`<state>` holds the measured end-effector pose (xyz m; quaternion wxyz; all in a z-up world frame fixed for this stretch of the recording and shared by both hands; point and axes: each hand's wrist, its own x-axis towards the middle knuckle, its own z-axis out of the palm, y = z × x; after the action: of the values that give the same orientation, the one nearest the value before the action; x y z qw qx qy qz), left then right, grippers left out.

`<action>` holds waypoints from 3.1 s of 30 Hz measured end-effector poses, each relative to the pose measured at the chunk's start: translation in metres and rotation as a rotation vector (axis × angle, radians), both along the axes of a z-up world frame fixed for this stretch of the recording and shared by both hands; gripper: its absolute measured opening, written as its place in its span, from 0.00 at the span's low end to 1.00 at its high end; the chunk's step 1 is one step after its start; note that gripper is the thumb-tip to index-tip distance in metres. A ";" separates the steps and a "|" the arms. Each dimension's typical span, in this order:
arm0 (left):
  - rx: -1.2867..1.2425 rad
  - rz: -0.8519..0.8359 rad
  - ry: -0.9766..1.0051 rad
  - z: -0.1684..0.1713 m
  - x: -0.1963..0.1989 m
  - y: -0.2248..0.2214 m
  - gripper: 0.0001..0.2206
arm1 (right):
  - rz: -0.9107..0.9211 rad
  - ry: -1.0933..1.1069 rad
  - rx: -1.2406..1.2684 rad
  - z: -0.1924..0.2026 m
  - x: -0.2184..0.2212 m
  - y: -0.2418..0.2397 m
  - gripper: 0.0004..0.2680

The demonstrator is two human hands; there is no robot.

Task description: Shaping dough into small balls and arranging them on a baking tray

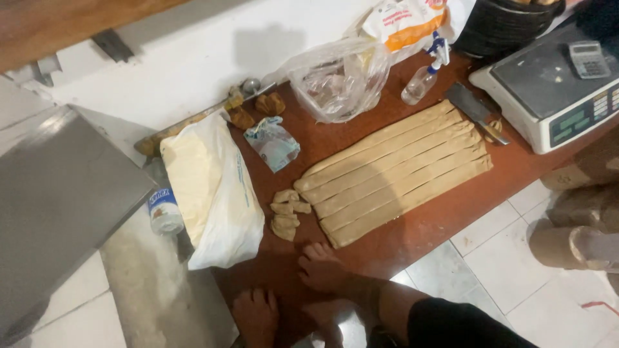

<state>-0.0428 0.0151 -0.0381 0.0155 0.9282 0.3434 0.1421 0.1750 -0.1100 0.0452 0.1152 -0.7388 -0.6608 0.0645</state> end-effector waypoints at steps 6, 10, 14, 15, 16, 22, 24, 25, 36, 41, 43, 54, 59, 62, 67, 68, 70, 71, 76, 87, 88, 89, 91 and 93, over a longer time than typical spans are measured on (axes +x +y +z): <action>-0.034 -0.017 -0.154 0.011 0.003 -0.032 0.13 | 0.046 0.003 -0.131 0.007 -0.022 -0.007 0.09; -0.289 0.000 0.217 0.001 -0.034 -0.040 0.12 | 0.104 0.196 0.103 -0.023 0.020 -0.015 0.08; 0.006 0.180 -0.181 0.065 0.019 -0.008 0.14 | -0.211 0.031 0.170 -0.034 -0.020 0.032 0.10; 0.008 0.201 -0.173 0.049 0.017 -0.020 0.14 | -0.191 0.040 0.169 -0.033 -0.031 0.024 0.10; -0.076 0.234 -0.068 0.033 0.015 -0.031 0.15 | -0.113 0.165 0.131 -0.032 -0.040 0.016 0.09; -0.090 -0.014 -0.058 0.024 -0.023 -0.020 0.12 | 0.146 0.094 0.215 -0.022 0.007 0.000 0.11; -0.108 0.082 0.015 0.032 -0.013 -0.010 0.14 | 0.176 0.133 0.156 -0.048 -0.006 0.007 0.09; -0.071 0.099 -0.118 0.036 0.005 0.002 0.16 | -0.012 0.013 0.147 -0.049 -0.020 0.027 0.12; -0.105 0.026 -0.082 0.024 -0.014 0.006 0.16 | 0.065 -0.126 0.105 -0.091 0.000 -0.005 0.12; -0.071 -0.012 -0.289 0.018 0.043 -0.009 0.12 | -0.049 -0.066 0.162 -0.101 -0.045 0.003 0.10; -0.076 -0.134 -0.261 0.013 0.008 -0.030 0.12 | 0.049 -0.112 0.179 -0.108 -0.015 -0.034 0.08; -0.075 -0.138 -0.209 -0.008 0.017 -0.042 0.10 | 0.145 -0.156 0.226 -0.098 0.000 -0.030 0.08; -0.008 0.096 -0.163 0.014 0.023 0.014 0.17 | -0.177 -0.200 0.216 -0.077 0.004 0.019 0.09; -0.036 -0.059 -0.255 0.015 0.036 -0.008 0.14 | -0.001 0.026 0.180 -0.072 -0.037 0.009 0.10; -0.056 -0.146 -0.137 -0.010 -0.016 -0.018 0.12 | 0.112 -0.022 -0.101 -0.069 -0.003 -0.003 0.09; -0.073 -0.078 -0.118 -0.001 -0.012 -0.007 0.14 | -0.187 0.164 -0.319 -0.046 -0.008 0.012 0.13; -0.107 -0.025 -0.123 0.001 -0.001 -0.015 0.12 | -0.364 0.276 -0.469 -0.015 -0.037 0.043 0.15; -0.083 0.029 -0.156 -0.001 0.018 0.000 0.11 | -0.536 0.366 -0.556 -0.001 -0.040 0.076 0.19; -0.106 -0.061 -0.139 -0.010 0.002 -0.008 0.11 | -0.138 -0.191 0.211 -0.104 -0.007 -0.068 0.10; -0.075 -0.044 -0.121 -0.023 0.004 -0.010 0.11 | -0.550 -0.183 0.334 -0.111 0.058 -0.101 0.11; -0.071 -0.041 -0.116 -0.021 0.004 -0.010 0.11 | -0.533 -0.180 0.349 -0.137 0.073 -0.123 0.12; -0.061 -0.035 -0.117 -0.021 0.007 -0.008 0.11 | -0.510 -0.182 0.370 -0.164 0.090 -0.142 0.13; -0.061 -0.034 -0.108 -0.018 0.009 -0.007 0.11 | -0.554 -0.092 0.360 -0.144 0.089 -0.127 0.10; -0.056 -0.027 -0.096 -0.018 0.006 -0.010 0.11 | -0.593 0.003 0.354 -0.122 0.047 -0.097 0.08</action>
<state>-0.0366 0.0055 -0.0557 0.0599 0.9241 0.3334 0.1768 0.2216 -0.2073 -0.0772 0.2560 -0.8673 -0.4182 -0.0864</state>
